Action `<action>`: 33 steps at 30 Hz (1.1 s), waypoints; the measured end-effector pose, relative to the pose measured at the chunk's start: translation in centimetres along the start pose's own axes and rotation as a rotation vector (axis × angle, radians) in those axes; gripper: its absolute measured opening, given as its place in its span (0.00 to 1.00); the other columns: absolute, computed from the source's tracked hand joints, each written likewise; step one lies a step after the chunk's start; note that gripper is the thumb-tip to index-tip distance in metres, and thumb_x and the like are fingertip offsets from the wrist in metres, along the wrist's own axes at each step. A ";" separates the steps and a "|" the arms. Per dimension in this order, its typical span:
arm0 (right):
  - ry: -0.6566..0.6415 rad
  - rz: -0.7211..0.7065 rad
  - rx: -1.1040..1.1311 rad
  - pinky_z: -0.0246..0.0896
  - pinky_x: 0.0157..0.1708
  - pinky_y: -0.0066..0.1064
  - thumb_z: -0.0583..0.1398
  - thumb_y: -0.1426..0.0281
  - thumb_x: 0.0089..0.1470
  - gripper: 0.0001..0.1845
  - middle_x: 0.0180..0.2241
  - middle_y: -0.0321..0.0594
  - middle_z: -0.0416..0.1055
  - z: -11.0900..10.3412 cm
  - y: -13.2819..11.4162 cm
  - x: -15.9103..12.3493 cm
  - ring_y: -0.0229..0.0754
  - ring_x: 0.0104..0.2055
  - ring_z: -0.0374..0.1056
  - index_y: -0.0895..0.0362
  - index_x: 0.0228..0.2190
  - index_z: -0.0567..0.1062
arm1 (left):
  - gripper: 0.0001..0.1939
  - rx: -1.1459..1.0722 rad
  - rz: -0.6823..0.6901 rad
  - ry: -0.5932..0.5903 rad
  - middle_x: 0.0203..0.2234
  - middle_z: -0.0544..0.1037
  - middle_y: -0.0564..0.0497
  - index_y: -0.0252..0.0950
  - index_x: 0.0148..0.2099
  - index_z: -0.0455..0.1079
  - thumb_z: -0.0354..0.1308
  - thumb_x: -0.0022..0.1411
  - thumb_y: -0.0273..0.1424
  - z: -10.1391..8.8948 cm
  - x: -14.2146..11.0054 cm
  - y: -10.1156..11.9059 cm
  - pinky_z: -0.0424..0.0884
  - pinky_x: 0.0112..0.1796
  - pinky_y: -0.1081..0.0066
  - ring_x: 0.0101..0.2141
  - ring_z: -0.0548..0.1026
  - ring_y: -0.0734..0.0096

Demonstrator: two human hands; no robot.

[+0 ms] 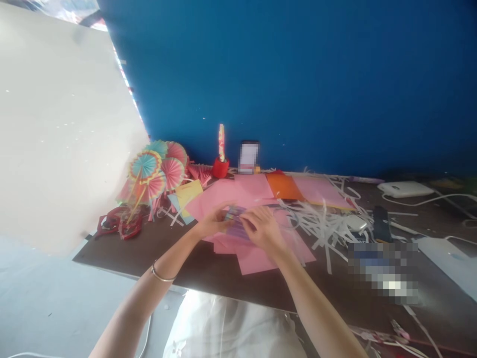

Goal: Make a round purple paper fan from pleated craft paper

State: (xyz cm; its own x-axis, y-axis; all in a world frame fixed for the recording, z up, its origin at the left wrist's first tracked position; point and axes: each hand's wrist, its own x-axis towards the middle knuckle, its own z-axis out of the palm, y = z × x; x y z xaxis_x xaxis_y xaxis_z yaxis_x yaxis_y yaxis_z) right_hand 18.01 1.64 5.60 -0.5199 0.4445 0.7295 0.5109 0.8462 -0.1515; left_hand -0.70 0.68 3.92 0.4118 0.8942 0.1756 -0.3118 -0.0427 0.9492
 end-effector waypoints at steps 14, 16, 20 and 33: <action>0.070 0.188 0.205 0.61 0.32 0.36 0.57 0.69 0.55 0.05 0.28 0.39 0.71 1.1 0.0 0.0 0.43 0.32 0.65 0.53 0.30 0.73 | 0.32 0.076 -0.018 -0.032 0.29 0.72 0.51 0.39 0.57 0.59 0.63 0.50 0.32 0.5 -0.2 0.2 0.67 0.29 0.75 0.27 0.70 0.77; 0.075 0.185 0.179 0.61 0.32 0.37 0.57 0.70 0.54 0.04 0.28 0.39 0.71 1.2 0.0 -0.1 0.44 0.33 0.65 0.53 0.30 0.73 | 0.33 0.079 -0.023 -0.033 0.30 0.72 0.50 0.38 0.58 0.59 0.64 0.49 0.32 0.7 -0.2 0.2 0.67 0.30 0.75 0.27 0.70 0.77; 0.055 0.178 0.130 0.59 0.32 0.36 0.56 0.70 0.55 0.05 0.28 0.39 0.70 1.2 0.0 -0.1 0.43 0.32 0.64 0.54 0.28 0.72 | 0.31 0.062 -0.035 0.017 0.32 0.74 0.47 0.36 0.55 0.62 0.64 0.48 0.33 1.0 -0.2 0.3 0.67 0.33 0.73 0.30 0.72 0.74; -0.115 -0.037 -0.053 0.53 0.35 0.34 0.50 0.72 0.60 0.10 0.31 0.41 0.69 1.4 -0.5 -0.4 0.42 0.34 0.62 0.57 0.29 0.69 | 0.21 -0.026 -0.163 0.290 0.29 0.75 0.49 0.33 0.41 0.69 0.62 0.48 0.42 1.3 0.6 0.4 0.67 0.33 0.72 0.31 0.73 0.71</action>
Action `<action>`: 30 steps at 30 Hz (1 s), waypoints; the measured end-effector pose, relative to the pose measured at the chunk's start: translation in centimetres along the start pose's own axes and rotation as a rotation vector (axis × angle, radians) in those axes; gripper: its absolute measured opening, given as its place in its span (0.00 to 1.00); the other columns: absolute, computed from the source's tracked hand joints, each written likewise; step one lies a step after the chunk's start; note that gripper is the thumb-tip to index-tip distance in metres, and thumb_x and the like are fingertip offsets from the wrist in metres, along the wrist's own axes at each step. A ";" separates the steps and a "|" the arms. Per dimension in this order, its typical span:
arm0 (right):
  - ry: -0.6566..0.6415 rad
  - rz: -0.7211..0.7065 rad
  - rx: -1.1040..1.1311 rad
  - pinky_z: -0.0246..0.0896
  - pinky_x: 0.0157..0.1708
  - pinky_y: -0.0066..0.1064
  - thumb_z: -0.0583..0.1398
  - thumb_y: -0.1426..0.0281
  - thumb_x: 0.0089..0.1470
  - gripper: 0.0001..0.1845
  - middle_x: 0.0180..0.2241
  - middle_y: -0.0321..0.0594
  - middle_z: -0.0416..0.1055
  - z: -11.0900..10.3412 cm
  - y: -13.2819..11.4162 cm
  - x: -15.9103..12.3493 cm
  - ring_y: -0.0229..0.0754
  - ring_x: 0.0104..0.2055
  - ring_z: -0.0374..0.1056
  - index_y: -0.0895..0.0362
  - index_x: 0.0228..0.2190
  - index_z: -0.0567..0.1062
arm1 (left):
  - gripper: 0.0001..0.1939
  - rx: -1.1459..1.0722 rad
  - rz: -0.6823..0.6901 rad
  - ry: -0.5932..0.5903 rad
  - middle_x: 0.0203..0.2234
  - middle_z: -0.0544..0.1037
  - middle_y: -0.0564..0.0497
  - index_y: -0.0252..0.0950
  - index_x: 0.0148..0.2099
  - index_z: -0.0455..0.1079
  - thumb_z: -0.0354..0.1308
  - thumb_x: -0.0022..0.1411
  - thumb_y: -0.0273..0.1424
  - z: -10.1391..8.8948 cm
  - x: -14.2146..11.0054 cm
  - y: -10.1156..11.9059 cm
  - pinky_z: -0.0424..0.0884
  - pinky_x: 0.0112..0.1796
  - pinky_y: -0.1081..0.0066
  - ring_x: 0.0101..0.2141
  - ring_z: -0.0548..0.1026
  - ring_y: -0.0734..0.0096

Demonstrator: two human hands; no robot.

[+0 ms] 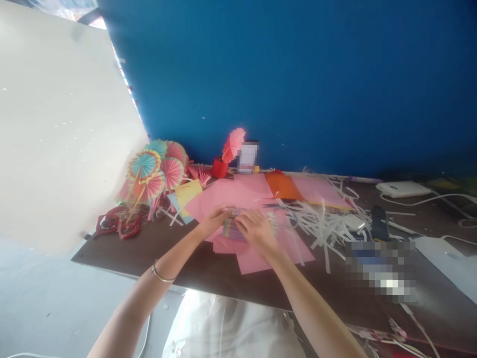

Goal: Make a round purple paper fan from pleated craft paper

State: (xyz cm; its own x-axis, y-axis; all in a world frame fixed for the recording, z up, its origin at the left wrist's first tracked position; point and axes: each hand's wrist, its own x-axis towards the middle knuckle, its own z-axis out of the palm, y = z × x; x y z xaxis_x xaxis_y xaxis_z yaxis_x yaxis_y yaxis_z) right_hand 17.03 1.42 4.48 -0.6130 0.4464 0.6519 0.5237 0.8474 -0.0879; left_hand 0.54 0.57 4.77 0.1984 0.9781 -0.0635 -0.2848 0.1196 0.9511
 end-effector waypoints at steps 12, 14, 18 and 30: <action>0.039 -0.032 -0.049 0.52 0.37 0.35 0.52 0.74 0.59 0.09 0.30 0.39 0.70 0.0 -0.3 0.0 0.42 0.34 0.62 0.56 0.30 0.70 | 0.22 -0.024 0.017 -0.067 0.30 0.74 0.48 0.32 0.44 0.70 0.61 0.51 0.42 -0.9 0.2 -0.5 0.66 0.37 0.70 0.33 0.72 0.71; 0.084 0.015 -0.026 0.52 0.37 0.35 0.53 0.74 0.58 0.08 0.30 0.39 0.71 0.2 -0.3 0.1 0.42 0.35 0.63 0.56 0.30 0.70 | 0.22 0.004 0.037 -0.063 0.30 0.74 0.49 0.33 0.44 0.70 0.61 0.51 0.42 -0.8 0.2 -0.6 0.66 0.36 0.71 0.33 0.72 0.71; 0.116 0.055 0.005 0.51 0.38 0.36 0.53 0.73 0.58 0.07 0.29 0.38 0.71 0.5 -0.3 0.1 0.41 0.34 0.63 0.56 0.30 0.70 | 0.21 0.044 0.081 -0.048 0.27 0.73 0.51 0.33 0.43 0.70 0.61 0.51 0.42 -0.6 0.3 -0.7 0.66 0.36 0.72 0.32 0.71 0.73; 0.006 -0.038 -0.102 0.50 0.34 0.35 0.49 0.76 0.59 0.11 0.30 0.40 0.68 0.0 -1.1 0.2 0.42 0.32 0.61 0.57 0.31 0.70 | 0.24 0.027 0.048 0.010 0.26 0.70 0.52 0.32 0.46 0.68 0.59 0.52 0.44 -0.7 0.0 -0.6 0.67 0.32 0.73 0.28 0.70 0.75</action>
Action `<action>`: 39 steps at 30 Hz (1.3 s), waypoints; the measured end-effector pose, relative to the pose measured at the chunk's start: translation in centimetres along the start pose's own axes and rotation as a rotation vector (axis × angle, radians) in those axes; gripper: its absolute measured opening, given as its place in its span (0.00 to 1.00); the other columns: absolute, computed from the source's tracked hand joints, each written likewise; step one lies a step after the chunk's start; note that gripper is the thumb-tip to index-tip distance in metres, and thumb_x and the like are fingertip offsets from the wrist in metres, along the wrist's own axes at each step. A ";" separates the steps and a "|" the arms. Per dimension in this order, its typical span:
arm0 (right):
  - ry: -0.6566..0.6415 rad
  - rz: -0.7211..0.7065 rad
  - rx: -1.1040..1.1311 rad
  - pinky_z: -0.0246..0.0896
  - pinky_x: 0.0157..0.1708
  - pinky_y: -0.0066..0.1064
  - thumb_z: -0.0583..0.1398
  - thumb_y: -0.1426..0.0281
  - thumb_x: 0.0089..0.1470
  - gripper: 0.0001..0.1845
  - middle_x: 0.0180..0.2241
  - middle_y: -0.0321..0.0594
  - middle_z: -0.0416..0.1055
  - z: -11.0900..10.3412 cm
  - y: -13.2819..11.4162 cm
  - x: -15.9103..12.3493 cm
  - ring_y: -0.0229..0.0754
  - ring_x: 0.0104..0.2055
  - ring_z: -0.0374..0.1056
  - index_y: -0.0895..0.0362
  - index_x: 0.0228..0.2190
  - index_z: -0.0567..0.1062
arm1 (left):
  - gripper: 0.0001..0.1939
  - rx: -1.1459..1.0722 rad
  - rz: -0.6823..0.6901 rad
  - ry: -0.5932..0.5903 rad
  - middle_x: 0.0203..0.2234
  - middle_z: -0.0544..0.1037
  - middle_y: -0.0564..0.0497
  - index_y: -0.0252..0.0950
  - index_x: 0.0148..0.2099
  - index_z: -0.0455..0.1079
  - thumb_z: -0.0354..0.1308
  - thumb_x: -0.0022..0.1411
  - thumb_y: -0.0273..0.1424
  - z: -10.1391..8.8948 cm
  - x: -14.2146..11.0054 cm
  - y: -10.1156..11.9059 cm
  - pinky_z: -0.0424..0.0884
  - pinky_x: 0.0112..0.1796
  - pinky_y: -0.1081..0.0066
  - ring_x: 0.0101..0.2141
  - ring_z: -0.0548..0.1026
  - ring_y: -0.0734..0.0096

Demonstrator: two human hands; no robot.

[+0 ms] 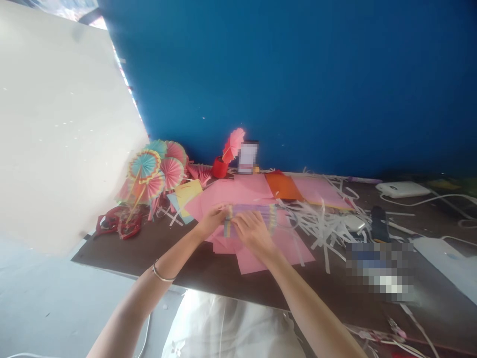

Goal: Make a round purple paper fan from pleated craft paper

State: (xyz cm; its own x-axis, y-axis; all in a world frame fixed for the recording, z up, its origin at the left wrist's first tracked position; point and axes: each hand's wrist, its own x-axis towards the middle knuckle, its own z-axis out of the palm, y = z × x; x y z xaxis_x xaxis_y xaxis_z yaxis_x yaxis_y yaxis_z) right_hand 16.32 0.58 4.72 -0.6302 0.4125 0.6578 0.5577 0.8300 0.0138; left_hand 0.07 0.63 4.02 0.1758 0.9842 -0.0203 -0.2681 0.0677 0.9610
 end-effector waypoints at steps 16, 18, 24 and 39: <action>0.026 -0.002 0.082 0.51 0.36 0.34 0.48 0.76 0.59 0.12 0.33 0.39 0.70 0.1 0.1 -0.2 0.40 0.34 0.62 0.56 0.33 0.71 | 0.24 -0.064 0.009 -0.086 0.27 0.72 0.51 0.33 0.47 0.68 0.61 0.51 0.41 -0.7 0.4 -0.6 0.67 0.35 0.70 0.30 0.71 0.73; 0.018 -0.001 0.081 0.51 0.36 0.34 0.48 0.76 0.59 0.12 0.32 0.39 0.70 0.1 0.1 -0.1 0.40 0.34 0.62 0.57 0.32 0.70 | 0.24 -0.092 -0.002 -0.071 0.25 0.72 0.52 0.33 0.47 0.68 0.62 0.50 0.41 -0.6 0.4 -0.7 0.67 0.34 0.71 0.29 0.71 0.74; 0.027 0.025 0.074 0.50 0.35 0.35 0.50 0.75 0.59 0.09 0.31 0.39 0.71 0.5 0.2 0.0 0.41 0.33 0.62 0.56 0.31 0.69 | 0.21 -0.125 -0.009 -0.155 0.30 0.74 0.48 0.33 0.45 0.70 0.60 0.52 0.41 -0.1 0.3 -0.4 0.66 0.35 0.71 0.31 0.72 0.71; 0.059 0.179 0.222 0.54 0.45 0.41 0.50 0.70 0.59 0.10 0.40 0.42 0.71 -0.6 1.7 0.0 0.46 0.44 0.64 0.55 0.41 0.69 | 0.20 -0.158 0.028 -0.057 0.31 0.74 0.50 0.36 0.47 0.69 0.61 0.52 0.37 -0.8 0.6 -0.4 0.66 0.36 0.70 0.33 0.71 0.72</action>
State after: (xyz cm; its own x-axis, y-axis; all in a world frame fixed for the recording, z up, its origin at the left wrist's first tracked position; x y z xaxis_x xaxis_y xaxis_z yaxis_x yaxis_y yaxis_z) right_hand 17.57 1.72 5.22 -0.4962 0.5426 0.6778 0.5214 0.8105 -0.2671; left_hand -0.49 1.36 3.41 0.2186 0.9755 0.0260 -0.4185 0.0697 0.9055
